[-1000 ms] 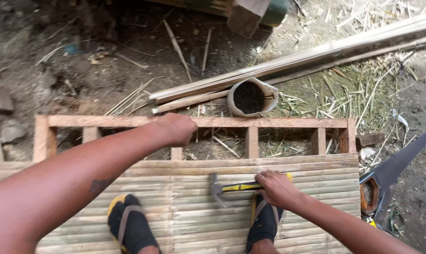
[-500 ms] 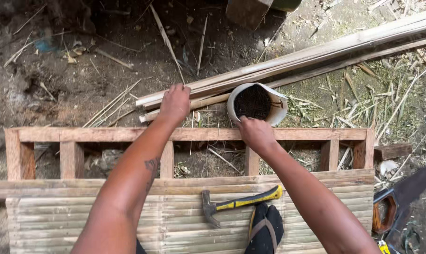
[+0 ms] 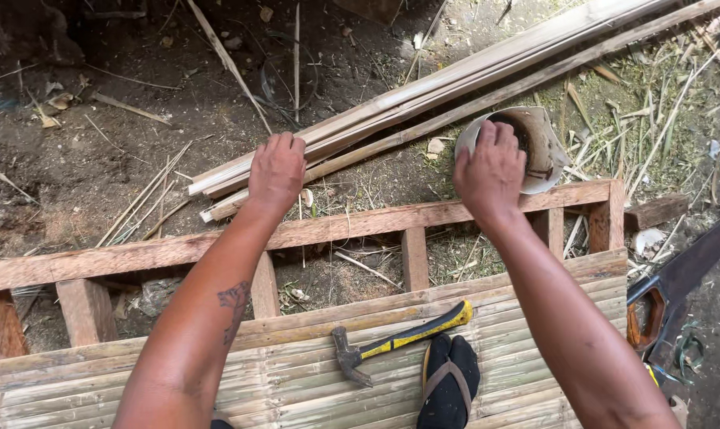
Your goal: The person hammers nails into thin bamboo strips to attach them to a wooden frame. They repeatedly pick up strips, position them, and drive nails using a hammer. The person also adjusts the strips and occasionally reaches for more nails from a container.
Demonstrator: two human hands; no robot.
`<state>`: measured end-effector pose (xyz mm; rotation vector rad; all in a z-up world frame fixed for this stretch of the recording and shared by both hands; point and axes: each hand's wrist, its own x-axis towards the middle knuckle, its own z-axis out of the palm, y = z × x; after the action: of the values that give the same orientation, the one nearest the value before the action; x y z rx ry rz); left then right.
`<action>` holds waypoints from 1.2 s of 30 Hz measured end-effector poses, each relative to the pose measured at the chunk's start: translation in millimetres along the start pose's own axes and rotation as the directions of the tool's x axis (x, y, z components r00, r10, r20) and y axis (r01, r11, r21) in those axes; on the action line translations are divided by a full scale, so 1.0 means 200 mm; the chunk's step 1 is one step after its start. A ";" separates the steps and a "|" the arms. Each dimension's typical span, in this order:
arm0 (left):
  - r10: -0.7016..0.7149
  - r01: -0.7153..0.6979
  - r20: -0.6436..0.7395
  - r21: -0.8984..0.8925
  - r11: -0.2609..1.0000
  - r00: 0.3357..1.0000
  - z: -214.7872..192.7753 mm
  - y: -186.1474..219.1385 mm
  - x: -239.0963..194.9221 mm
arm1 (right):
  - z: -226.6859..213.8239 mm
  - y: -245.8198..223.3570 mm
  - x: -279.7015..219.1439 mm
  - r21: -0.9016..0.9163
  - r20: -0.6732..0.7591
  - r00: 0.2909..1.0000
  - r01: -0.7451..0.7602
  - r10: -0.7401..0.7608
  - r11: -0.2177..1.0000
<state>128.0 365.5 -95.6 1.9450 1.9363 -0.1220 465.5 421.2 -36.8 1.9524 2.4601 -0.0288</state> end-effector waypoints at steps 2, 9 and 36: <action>-0.074 0.065 0.082 0.105 0.992 0.994 0.02 0.01 0.05 | -0.01 -0.10 0.00 0.143 -0.022 0.999 0.042 -0.039 0.989; 0.160 -0.149 -0.024 0.259 0.954 0.987 0.04 0.01 0.05 | 0.07 -0.30 0.07 0.523 0.571 0.812 -0.472 0.119 0.710; -0.124 0.325 0.372 -0.547 0.772 0.920 -0.18 -0.13 0.04 | 0.26 -0.37 0.24 0.775 0.632 0.710 -0.589 0.311 -0.230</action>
<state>94.6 384.8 -70.6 1.1857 1.7072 0.1042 382.6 449.7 -87.9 2.7451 1.0075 -2.5102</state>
